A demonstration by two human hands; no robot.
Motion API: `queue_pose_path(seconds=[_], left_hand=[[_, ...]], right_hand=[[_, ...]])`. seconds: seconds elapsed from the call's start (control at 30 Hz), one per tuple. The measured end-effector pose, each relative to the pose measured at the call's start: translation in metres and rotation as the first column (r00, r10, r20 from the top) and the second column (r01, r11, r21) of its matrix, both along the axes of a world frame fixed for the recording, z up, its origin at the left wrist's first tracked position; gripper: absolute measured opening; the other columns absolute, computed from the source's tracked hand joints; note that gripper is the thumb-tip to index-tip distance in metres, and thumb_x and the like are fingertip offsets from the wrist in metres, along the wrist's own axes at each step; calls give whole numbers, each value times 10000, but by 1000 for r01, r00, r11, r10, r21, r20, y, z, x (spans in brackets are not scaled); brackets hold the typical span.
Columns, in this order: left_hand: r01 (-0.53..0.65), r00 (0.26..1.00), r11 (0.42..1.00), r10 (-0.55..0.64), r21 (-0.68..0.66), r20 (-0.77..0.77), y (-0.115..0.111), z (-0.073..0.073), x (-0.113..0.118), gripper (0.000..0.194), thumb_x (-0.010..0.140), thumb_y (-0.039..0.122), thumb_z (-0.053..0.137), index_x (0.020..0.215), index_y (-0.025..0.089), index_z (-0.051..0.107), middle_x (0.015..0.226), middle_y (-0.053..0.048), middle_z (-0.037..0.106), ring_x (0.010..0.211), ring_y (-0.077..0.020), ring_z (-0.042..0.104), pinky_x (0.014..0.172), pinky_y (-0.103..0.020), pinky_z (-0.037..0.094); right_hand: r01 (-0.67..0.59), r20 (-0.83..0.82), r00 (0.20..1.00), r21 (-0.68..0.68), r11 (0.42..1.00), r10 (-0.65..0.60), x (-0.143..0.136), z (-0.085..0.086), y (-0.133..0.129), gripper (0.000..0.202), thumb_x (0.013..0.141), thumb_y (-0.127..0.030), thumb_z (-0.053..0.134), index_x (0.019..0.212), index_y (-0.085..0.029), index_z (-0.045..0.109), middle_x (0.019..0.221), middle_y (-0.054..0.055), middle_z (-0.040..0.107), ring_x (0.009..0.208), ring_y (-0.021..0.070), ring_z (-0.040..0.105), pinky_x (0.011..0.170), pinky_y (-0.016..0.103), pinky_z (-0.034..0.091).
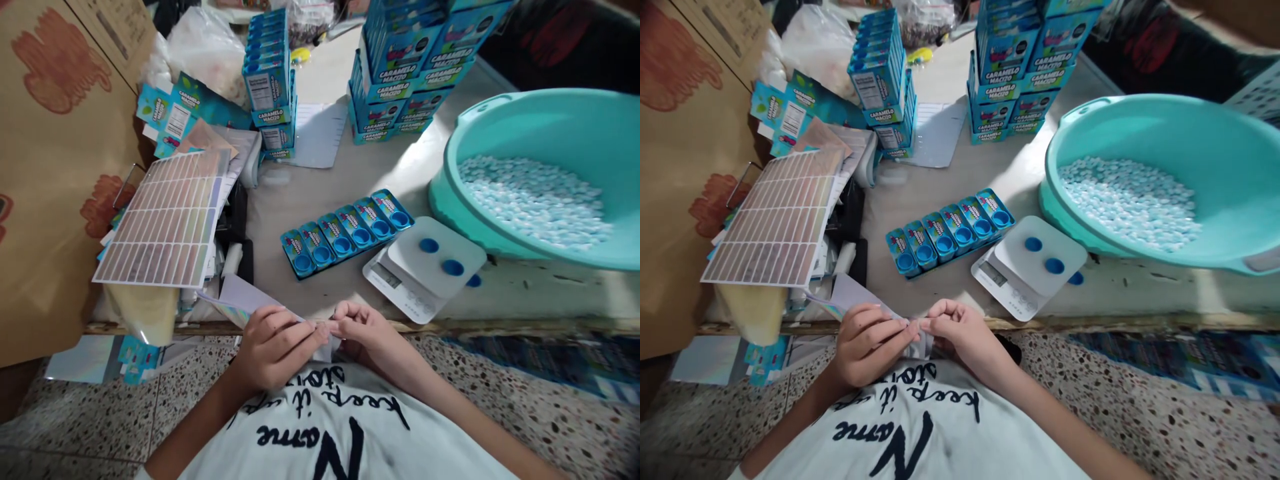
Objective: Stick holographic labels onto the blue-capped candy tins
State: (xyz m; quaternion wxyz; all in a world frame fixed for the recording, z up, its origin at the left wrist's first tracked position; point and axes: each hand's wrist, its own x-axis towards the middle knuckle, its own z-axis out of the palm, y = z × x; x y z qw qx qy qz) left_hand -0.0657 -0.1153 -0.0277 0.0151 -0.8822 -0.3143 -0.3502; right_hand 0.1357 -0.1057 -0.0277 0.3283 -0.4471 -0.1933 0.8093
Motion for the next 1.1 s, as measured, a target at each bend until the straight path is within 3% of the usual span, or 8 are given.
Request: queue_pose_path(seconds=[0.17, 0.3, 0.43, 0.7, 0.97, 1.1], left_hand=[[-67, 997, 995, 65, -74, -30, -5, 3, 2, 277, 892, 123, 701, 1165, 173, 708, 991, -64, 765, 946, -193, 667, 918, -357, 520], [-61, 998, 998, 61, 25, 3, -5, -7, 1, 265, 876, 106, 712, 1132, 177, 716, 980, -47, 765, 990, -183, 689, 948, -350, 559], [-44, 998, 996, 41, 73, 47, -4, -19, -1, 247, 853, 125, 751, 1089, 192, 721, 951, -28, 769, 990, -171, 709, 967, -346, 577], [-69, 997, 994, 64, 80, 53, -5, -18, 4, 197, 891, 182, 715, 1069, 267, 722, 926, 2, 774, 957, -160, 730, 1054, -374, 511], [-95, 995, 995, 95, 8, 10, -10, -19, 4, 217, 881, 179, 731, 1084, 242, 689, 965, -23, 764, 990, -178, 700, 932, -344, 534], [-95, 995, 995, 95, -16, 5, -12, -19, 2, 209, 908, 158, 689, 1103, 233, 689, 977, -39, 759, 999, -192, 689, 913, -357, 527]], right_hand=[[83, 43, 996, -23, 996, -82, -4, 11, 2, 438, 473, -289, 957, 639, -187, 565, 547, -46, 620, 530, 87, 521, 546, 214, 390], [105, 55, 993, -2, 994, -105, -7, 17, 5, 416, 478, -271, 939, 649, -195, 569, 541, -47, 621, 516, 95, 525, 532, 220, 383], [141, 35, 989, 12, 990, -141, -10, 18, 7, 476, 482, -263, 930, 595, -206, 471, 513, -72, 571, 497, 84, 505, 522, 213, 369], [132, 64, 989, 60, 989, -136, -4, 15, 4, 549, 508, -326, 950, 611, -216, 421, 566, -42, 614, 548, 113, 557, 554, 233, 419], [81, 120, 987, 167, 983, -102, -4, 11, 2, 583, 545, -473, 951, 612, -218, 431, 579, -40, 604, 593, 123, 581, 611, 261, 459], [71, 119, 988, 179, 981, -93, -6, 13, 2, 580, 529, -464, 962, 595, -214, 443, 586, -37, 610, 621, 126, 601, 651, 265, 472]])
